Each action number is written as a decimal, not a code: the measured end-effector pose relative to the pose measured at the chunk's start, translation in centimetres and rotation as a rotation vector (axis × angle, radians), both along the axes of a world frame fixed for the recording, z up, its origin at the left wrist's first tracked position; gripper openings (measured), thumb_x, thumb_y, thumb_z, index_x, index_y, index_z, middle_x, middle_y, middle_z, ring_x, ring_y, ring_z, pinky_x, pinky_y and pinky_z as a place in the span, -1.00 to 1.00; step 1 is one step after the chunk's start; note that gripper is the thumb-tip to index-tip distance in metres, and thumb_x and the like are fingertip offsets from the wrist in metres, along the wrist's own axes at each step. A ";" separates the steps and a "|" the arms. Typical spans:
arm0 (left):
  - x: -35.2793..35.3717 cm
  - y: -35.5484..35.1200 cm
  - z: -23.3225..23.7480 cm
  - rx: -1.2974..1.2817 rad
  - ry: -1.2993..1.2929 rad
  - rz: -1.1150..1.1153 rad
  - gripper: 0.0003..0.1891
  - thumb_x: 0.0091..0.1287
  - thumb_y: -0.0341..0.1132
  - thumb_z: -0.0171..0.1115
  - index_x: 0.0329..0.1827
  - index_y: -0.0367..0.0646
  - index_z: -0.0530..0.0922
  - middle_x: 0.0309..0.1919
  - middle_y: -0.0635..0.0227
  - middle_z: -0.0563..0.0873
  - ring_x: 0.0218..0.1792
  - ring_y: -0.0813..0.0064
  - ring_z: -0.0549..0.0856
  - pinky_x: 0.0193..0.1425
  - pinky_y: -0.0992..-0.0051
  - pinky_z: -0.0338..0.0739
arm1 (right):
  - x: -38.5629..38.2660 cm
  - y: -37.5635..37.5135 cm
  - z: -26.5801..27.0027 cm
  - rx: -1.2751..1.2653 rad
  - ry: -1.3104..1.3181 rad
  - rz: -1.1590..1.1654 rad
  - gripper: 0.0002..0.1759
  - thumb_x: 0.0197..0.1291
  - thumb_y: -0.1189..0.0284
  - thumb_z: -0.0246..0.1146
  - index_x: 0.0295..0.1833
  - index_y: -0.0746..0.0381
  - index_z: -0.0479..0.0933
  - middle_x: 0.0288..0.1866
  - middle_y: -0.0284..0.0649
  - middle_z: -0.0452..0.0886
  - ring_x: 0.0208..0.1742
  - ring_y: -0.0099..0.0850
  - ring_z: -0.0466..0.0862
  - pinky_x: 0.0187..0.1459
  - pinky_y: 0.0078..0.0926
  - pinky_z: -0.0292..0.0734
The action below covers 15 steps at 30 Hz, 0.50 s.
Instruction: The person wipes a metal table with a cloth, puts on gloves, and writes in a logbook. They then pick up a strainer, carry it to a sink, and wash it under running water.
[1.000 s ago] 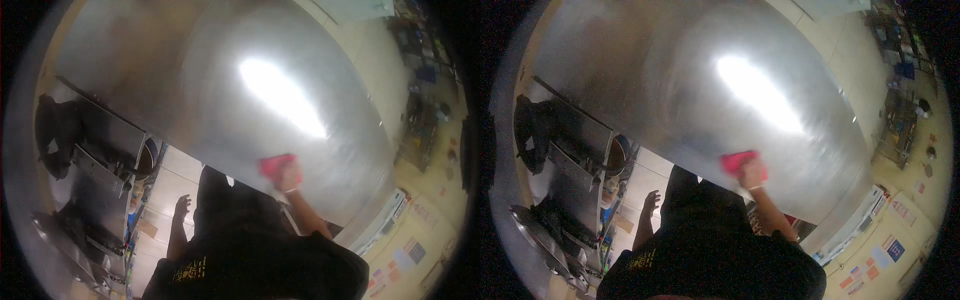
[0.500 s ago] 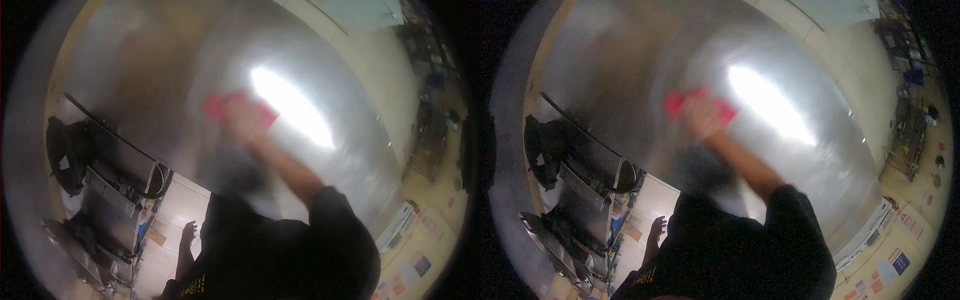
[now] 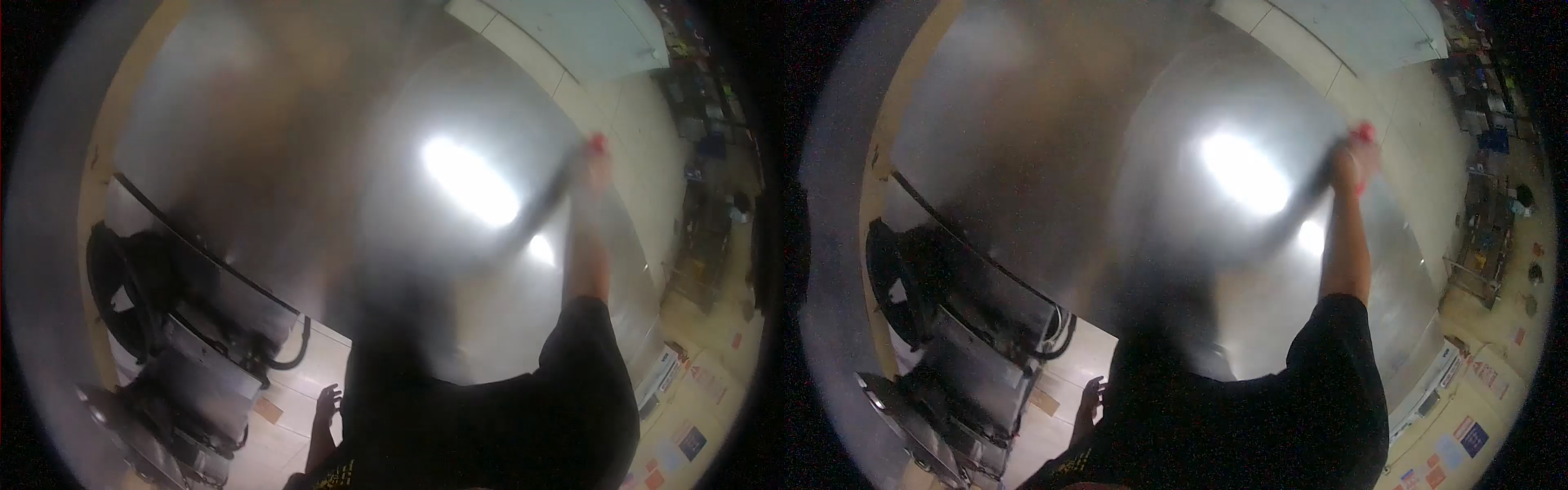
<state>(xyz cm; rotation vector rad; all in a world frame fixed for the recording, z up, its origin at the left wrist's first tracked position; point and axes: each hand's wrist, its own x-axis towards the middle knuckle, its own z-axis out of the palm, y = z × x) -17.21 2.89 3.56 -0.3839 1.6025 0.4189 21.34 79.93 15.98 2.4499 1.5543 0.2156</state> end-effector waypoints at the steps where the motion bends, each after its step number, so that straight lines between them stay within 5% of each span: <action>1: -0.6 0.3 0.4 0.035 0.027 0.004 -0.60 0.46 -0.06 0.02 0.30 0.08 0.42 0.18 0.23 0.54 0.16 0.22 0.51 0.09 -0.06 0.49 | -5.1 3.4 -1.5 0.006 -0.060 0.123 -0.51 0.26 0.12 0.13 0.20 0.18 0.49 0.13 -0.07 0.57 0.20 -0.21 0.56 0.21 -0.21 0.40; 3: -1.3 0.4 0.4 0.064 0.028 -0.014 -0.61 0.48 -0.04 -0.02 0.30 0.09 0.42 0.17 0.21 0.55 0.16 0.22 0.52 0.09 -0.04 0.48 | -16.7 8.7 -3.9 0.034 -0.127 0.360 -0.48 0.26 0.15 0.12 0.28 0.14 0.46 0.26 -0.13 0.51 0.30 -0.22 0.48 0.25 -0.16 0.33; 5: -1.7 1.0 0.6 0.032 0.004 -0.070 -0.61 0.49 -0.03 -0.07 0.30 0.11 0.41 0.16 0.22 0.58 0.17 0.21 0.52 0.12 -0.02 0.44 | -27.2 10.8 -3.1 0.251 0.108 0.477 -0.56 0.31 0.22 0.04 0.19 0.22 0.49 0.17 -0.05 0.54 0.27 -0.15 0.51 0.24 -0.17 0.36; 6: -1.6 1.0 0.8 0.013 0.023 -0.061 -0.61 0.49 -0.04 -0.07 0.30 0.12 0.41 0.16 0.22 0.58 0.17 0.22 0.52 0.13 -0.03 0.43 | -30.9 12.3 -2.6 0.040 0.098 0.545 -0.56 0.30 0.26 0.06 0.21 0.23 0.47 0.19 -0.04 0.51 0.29 -0.16 0.48 0.28 -0.16 0.31; 8: -2.2 0.7 0.9 -0.007 0.027 -0.054 -0.61 0.49 -0.03 -0.06 0.31 0.13 0.41 0.17 0.23 0.58 0.17 0.23 0.52 0.14 -0.06 0.41 | -35.2 12.9 -3.0 0.136 0.397 0.587 -0.59 0.30 0.31 0.06 0.21 0.23 0.47 0.18 -0.07 0.53 0.28 -0.13 0.48 0.28 -0.15 0.31; 11: -2.5 -0.4 1.6 -0.022 -0.006 -0.003 -0.54 0.44 0.07 0.01 0.31 0.14 0.41 0.18 0.24 0.57 0.16 0.20 0.52 0.15 -0.10 0.38 | -30.0 12.4 -2.8 0.071 0.272 0.715 -0.60 0.33 0.30 0.03 0.19 0.25 0.48 0.18 -0.08 0.54 0.26 -0.09 0.50 0.26 -0.12 0.35; 12: -2.3 -0.6 1.6 -0.011 -0.003 -0.003 -0.53 0.43 0.08 0.02 0.31 0.13 0.41 0.17 0.24 0.57 0.15 0.22 0.52 0.15 -0.09 0.38 | -25.7 14.1 -5.0 0.129 0.028 0.734 -0.58 0.34 0.29 0.03 0.19 0.28 0.47 0.19 -0.11 0.53 0.21 -0.06 0.53 0.28 -0.08 0.34; 14: -2.7 -1.0 1.5 -0.026 -0.011 0.009 -0.52 0.41 0.11 0.03 0.31 0.12 0.41 0.16 0.25 0.57 0.13 0.25 0.52 0.12 -0.06 0.39 | -18.9 14.1 -3.1 -0.010 0.149 0.560 -0.61 0.28 0.23 0.13 0.10 0.24 0.55 0.20 -0.11 0.54 0.20 -0.34 0.55 0.22 -0.30 0.41; 15: -2.6 -1.4 1.2 -0.050 -0.027 0.027 -0.51 0.41 0.12 0.03 0.31 0.11 0.41 0.15 0.26 0.57 0.12 0.27 0.52 0.11 -0.04 0.39 | -19.2 13.6 -5.1 0.158 0.051 0.581 -0.61 0.29 0.24 0.11 0.08 0.26 0.55 0.14 -0.09 0.57 0.10 -0.32 0.59 0.14 -0.29 0.46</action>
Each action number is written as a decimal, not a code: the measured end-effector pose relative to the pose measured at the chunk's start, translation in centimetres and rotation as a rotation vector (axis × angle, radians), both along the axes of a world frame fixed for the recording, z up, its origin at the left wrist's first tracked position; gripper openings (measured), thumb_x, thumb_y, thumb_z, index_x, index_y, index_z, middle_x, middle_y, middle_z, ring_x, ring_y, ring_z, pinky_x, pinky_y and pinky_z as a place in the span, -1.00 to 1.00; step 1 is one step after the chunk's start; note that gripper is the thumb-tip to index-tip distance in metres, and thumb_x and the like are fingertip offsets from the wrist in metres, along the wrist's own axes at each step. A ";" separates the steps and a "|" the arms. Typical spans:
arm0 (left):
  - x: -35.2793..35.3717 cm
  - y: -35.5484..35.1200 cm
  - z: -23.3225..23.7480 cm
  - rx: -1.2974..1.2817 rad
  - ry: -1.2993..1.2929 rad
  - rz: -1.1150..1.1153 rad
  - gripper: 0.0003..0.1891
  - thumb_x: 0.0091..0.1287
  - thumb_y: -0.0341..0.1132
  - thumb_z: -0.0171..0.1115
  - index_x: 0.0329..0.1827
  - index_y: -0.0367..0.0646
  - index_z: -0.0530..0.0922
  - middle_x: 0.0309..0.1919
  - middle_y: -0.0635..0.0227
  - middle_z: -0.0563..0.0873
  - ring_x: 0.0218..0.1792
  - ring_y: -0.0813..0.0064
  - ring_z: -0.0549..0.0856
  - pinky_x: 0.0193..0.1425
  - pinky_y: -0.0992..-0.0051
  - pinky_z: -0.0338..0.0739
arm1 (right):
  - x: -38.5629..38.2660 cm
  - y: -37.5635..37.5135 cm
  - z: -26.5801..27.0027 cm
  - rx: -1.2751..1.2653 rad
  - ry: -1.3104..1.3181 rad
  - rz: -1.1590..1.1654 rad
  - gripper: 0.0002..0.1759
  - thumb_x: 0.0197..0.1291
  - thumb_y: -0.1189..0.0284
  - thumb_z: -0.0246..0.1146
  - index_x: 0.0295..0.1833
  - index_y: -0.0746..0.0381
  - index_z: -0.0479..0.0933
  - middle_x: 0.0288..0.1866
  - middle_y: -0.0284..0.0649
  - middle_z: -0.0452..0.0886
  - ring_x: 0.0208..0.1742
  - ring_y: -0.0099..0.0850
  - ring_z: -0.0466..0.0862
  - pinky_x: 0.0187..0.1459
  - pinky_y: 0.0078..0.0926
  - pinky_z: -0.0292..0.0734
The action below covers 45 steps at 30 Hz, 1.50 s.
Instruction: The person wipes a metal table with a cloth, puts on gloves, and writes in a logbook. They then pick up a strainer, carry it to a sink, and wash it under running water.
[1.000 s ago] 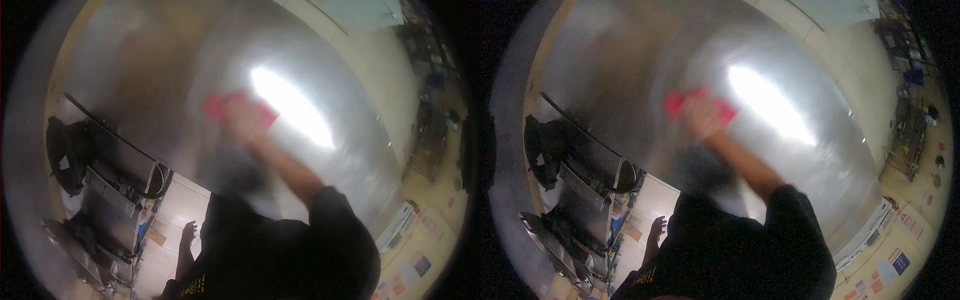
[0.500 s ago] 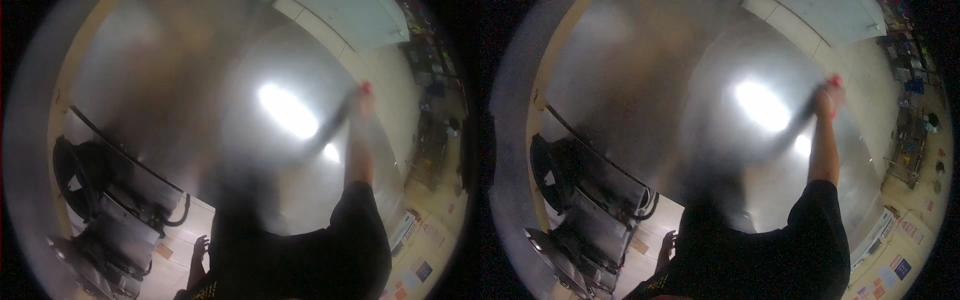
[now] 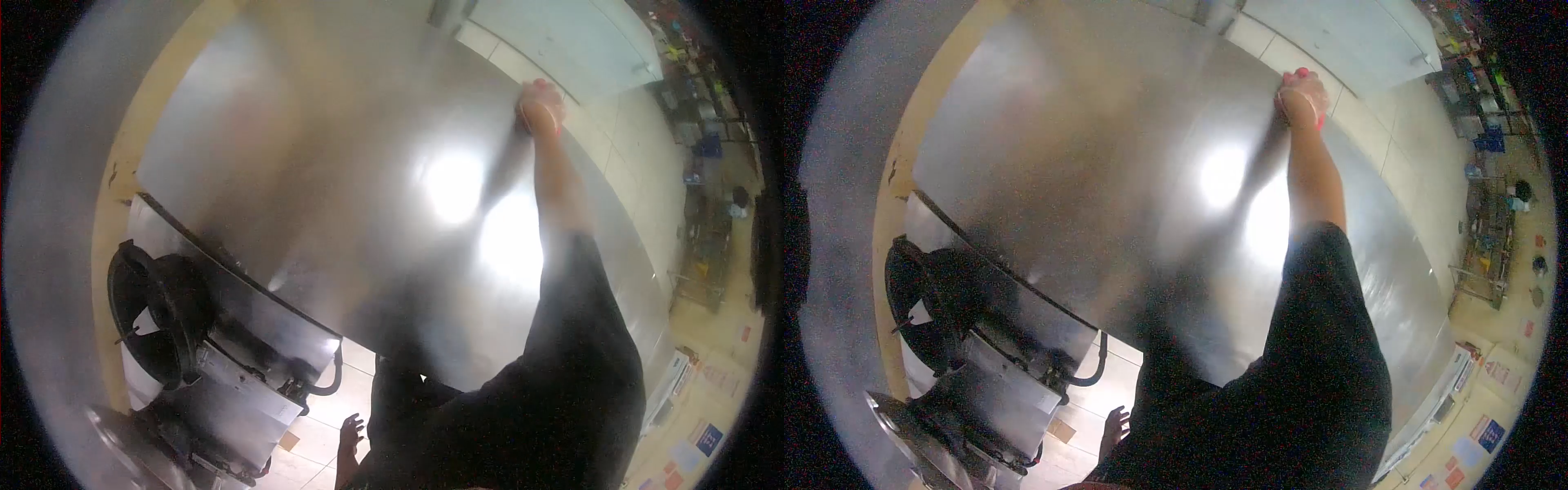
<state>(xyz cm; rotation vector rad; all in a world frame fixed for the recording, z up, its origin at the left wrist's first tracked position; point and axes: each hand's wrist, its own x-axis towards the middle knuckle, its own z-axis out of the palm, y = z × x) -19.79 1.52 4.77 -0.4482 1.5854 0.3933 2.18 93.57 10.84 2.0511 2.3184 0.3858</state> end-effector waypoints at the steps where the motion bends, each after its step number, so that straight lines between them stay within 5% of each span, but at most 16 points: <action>1: 0.3 -0.7 0.2 0.073 -0.003 0.085 -0.52 0.41 0.07 0.05 0.31 0.12 0.41 0.15 0.27 0.58 0.12 0.29 0.52 0.08 0.00 0.40 | -1.2 -2.6 0.2 0.178 -0.054 0.005 -0.62 0.30 0.24 0.10 0.07 0.27 0.54 0.08 -0.08 0.60 0.00 -0.31 0.63 0.06 -0.28 0.51; 3: 1.1 -1.6 -0.1 0.086 -0.030 0.067 -0.53 0.41 0.05 0.05 0.31 0.13 0.41 0.15 0.27 0.58 0.12 0.29 0.52 0.08 0.01 0.40 | -3.7 -10.0 3.4 -0.272 0.453 0.022 -0.64 0.36 0.30 -0.02 0.15 0.24 0.47 -0.20 0.01 0.65 -0.27 -0.17 0.69 -0.26 -0.18 0.60; 5: 1.4 -1.0 -0.3 0.065 -0.067 0.003 -0.54 0.41 0.03 0.05 0.31 0.13 0.42 0.15 0.27 0.58 0.12 0.29 0.52 0.08 0.01 0.40 | -7.8 -18.3 -5.9 0.827 -0.306 0.515 -0.67 0.34 0.28 0.02 0.03 0.27 0.51 -0.30 -0.03 0.65 -0.31 -0.23 0.70 -0.35 -0.22 0.64; 7: 1.2 -0.1 -0.4 0.060 -0.071 -0.011 -0.55 0.41 0.01 0.05 0.31 0.13 0.42 0.15 0.27 0.58 0.13 0.28 0.52 0.08 0.01 0.39 | -10.4 -28.5 1.0 -0.384 0.373 1.062 -0.68 0.34 0.29 0.04 0.01 0.27 0.52 -0.25 -0.03 0.65 -0.23 -0.22 0.68 -0.27 -0.22 0.61; 10: 0.3 0.4 -0.6 0.076 -0.025 0.022 -0.57 0.41 -0.01 0.05 0.31 0.14 0.42 0.15 0.27 0.58 0.13 0.28 0.52 0.08 0.02 0.39 | -8.4 -23.9 1.7 -0.391 0.327 0.903 -0.70 0.34 0.29 0.07 -0.02 0.28 0.53 -0.17 -0.04 0.64 -0.11 -0.20 0.66 -0.13 -0.23 0.58; 14: -0.7 -0.1 0.4 0.086 0.047 0.005 -0.60 0.44 -0.08 -0.01 0.31 0.14 0.42 0.15 0.27 0.58 0.14 0.27 0.52 0.09 0.02 0.41 | -9.2 -6.4 5.6 -0.058 0.432 -0.030 -0.72 0.34 0.30 0.10 -0.06 0.28 0.54 -0.06 -0.04 0.64 0.05 -0.18 0.63 0.04 -0.24 0.53; 17: -0.9 -1.8 2.0 0.076 0.115 -0.030 -0.60 0.47 -0.08 -0.09 0.32 0.14 0.41 0.14 0.26 0.59 0.14 0.28 0.53 0.08 0.00 0.42 | -14.4 -6.0 4.5 -0.181 0.488 0.034 -0.69 0.40 0.27 0.04 -0.09 0.28 0.56 -0.13 -0.04 0.66 -0.01 -0.21 0.66 -0.03 -0.22 0.54; 19: 0.5 -4.3 1.0 0.127 0.081 -0.025 -0.60 0.49 -0.05 -0.11 0.32 0.13 0.40 0.16 0.26 0.58 0.13 0.28 0.53 0.09 0.00 0.42 | -18.0 -18.2 1.5 -0.038 0.159 0.521 -0.71 0.36 0.34 -0.03 -0.05 0.26 0.54 -0.01 -0.06 0.63 0.02 -0.10 0.63 0.07 -0.12 0.51; 20: 1.3 -5.0 0.8 0.163 0.048 -0.078 -0.59 0.49 -0.03 -0.13 0.32 0.13 0.40 0.16 0.26 0.58 0.13 0.28 0.53 0.09 0.01 0.42 | -19.2 -25.9 -3.0 0.124 0.452 0.678 -0.76 0.28 0.37 0.04 -0.08 0.27 0.52 -0.03 -0.03 0.60 -0.01 -0.07 0.61 0.09 -0.07 0.49; 25: 2.9 -0.9 2.6 0.110 0.019 -0.100 -0.54 0.48 0.05 -0.13 0.34 0.10 0.38 0.19 0.28 0.56 0.20 0.30 0.52 0.15 0.01 0.39 | -14.5 -43.1 4.4 -1.002 0.511 1.134 -0.83 0.20 0.35 0.13 -0.31 0.18 0.58 -0.14 -0.10 0.66 -0.04 -0.17 0.66 -0.03 -0.14 0.59; 29: 3.3 -0.3 2.6 0.054 0.093 -0.032 -0.54 0.45 0.05 -0.05 0.34 0.13 0.40 0.18 0.27 0.56 0.14 0.29 0.53 0.15 -0.01 0.38 | -1.6 -25.7 -0.3 -0.328 0.603 0.653 -0.70 0.04 0.43 0.25 -0.08 0.28 0.50 -0.17 -0.03 0.59 -0.06 -0.08 0.61 -0.03 -0.12 0.52; 30: 3.6 -1.5 2.0 0.056 0.080 -0.019 -0.54 0.44 0.04 -0.02 0.33 0.13 0.40 0.18 0.26 0.56 0.14 0.28 0.53 0.15 -0.02 0.38 | 1.2 -20.1 -0.6 -0.043 0.248 0.375 -0.55 -0.11 0.43 0.37 -0.04 0.31 0.47 -0.14 0.03 0.57 -0.06 -0.03 0.59 -0.03 -0.15 0.50; 34: 4.9 -4.3 0.9 0.179 0.112 -0.020 -0.57 0.45 0.03 -0.05 0.31 0.14 0.42 0.17 0.25 0.57 0.15 0.25 0.52 0.16 -0.04 0.37 | 12.5 -9.1 3.5 0.074 0.471 -0.254 -0.56 0.04 0.41 0.25 0.08 0.24 0.44 -0.06 0.09 0.55 -0.06 -0.02 0.59 -0.01 -0.09 0.51; 40: 8.1 -7.3 0.5 0.253 0.029 -0.386 -0.56 0.45 0.05 -0.04 0.29 0.12 0.42 0.11 0.29 0.57 0.11 0.27 0.53 0.08 0.05 0.41 | 1.5 -34.5 -1.3 0.235 0.018 0.375 -0.87 0.28 0.39 0.00 -0.21 0.11 0.47 -0.44 -0.24 0.56 -0.48 -0.30 0.62 -0.41 -0.23 0.54; 41: 8.3 -7.5 -0.2 0.212 -0.054 -0.448 -0.57 0.44 0.04 -0.05 0.29 0.11 0.42 0.10 0.30 0.56 0.10 0.28 0.53 0.06 0.09 0.42 | 1.2 -40.0 -0.9 -0.201 0.507 0.766 -0.87 0.27 0.38 0.01 -0.26 0.08 0.48 -0.46 -0.29 0.58 -0.46 -0.33 0.65 -0.37 -0.28 0.56; 45: 9.4 -5.4 0.3 0.147 0.071 -0.124 -0.55 0.42 0.03 -0.06 0.31 0.11 0.41 0.15 0.28 0.55 0.17 0.27 0.51 0.13 0.06 0.38 | 5.1 -51.9 4.4 -0.775 0.589 0.968 -0.79 0.22 0.36 0.05 -0.43 0.13 0.51 -0.32 -0.21 0.64 -0.23 -0.34 0.67 -0.20 -0.29 0.59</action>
